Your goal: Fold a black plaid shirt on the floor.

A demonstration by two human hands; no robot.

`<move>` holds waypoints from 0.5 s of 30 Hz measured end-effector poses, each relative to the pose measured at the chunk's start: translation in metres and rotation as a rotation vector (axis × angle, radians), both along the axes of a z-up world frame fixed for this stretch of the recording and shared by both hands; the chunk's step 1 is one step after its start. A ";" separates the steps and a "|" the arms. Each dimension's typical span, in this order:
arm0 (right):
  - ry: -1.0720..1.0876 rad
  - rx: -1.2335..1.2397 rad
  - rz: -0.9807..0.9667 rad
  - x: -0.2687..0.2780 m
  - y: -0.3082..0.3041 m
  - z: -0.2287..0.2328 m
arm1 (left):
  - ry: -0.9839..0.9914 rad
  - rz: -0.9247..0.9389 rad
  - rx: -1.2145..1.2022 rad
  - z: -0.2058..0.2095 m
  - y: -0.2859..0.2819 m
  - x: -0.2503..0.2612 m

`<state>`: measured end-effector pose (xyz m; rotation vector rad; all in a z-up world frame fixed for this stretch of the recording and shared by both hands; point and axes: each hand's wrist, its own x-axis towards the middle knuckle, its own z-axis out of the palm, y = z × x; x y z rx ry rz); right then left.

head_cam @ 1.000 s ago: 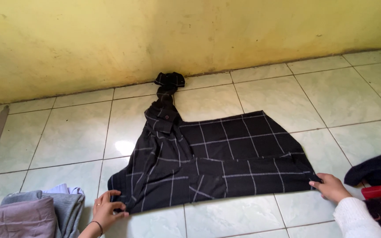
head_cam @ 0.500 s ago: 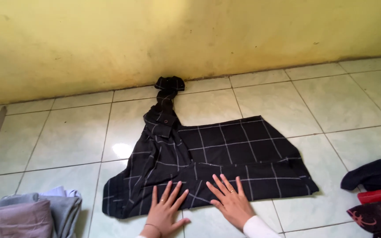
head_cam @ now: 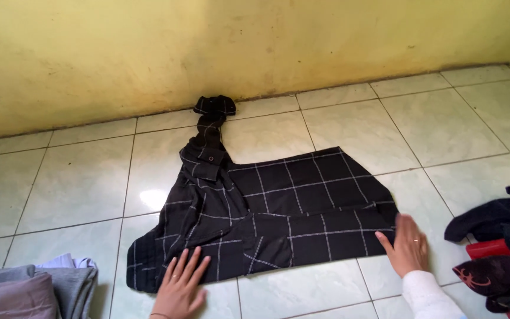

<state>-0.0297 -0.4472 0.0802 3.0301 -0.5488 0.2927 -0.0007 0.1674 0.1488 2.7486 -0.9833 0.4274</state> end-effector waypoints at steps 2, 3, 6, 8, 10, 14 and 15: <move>-0.060 0.103 -0.137 -0.002 0.003 0.001 | -0.040 0.038 0.094 -0.027 0.025 0.000; -0.118 0.208 -0.268 0.003 0.004 0.001 | -0.081 0.081 0.187 -0.041 0.038 0.002; -0.113 0.515 -0.377 0.000 -0.009 -0.017 | -0.177 0.021 0.298 -0.049 0.045 0.010; -0.121 0.572 -0.359 0.000 -0.033 -0.027 | -0.145 -0.017 0.303 -0.072 0.060 0.005; -0.132 0.624 -0.336 -0.001 -0.063 -0.044 | -0.116 -0.050 0.304 -0.091 0.072 0.000; 0.040 0.568 -0.322 -0.012 -0.090 -0.068 | -0.459 -0.151 0.271 -0.144 0.086 -0.035; 0.098 0.527 -0.317 -0.013 -0.087 -0.066 | -0.606 -0.120 0.262 -0.163 0.088 -0.044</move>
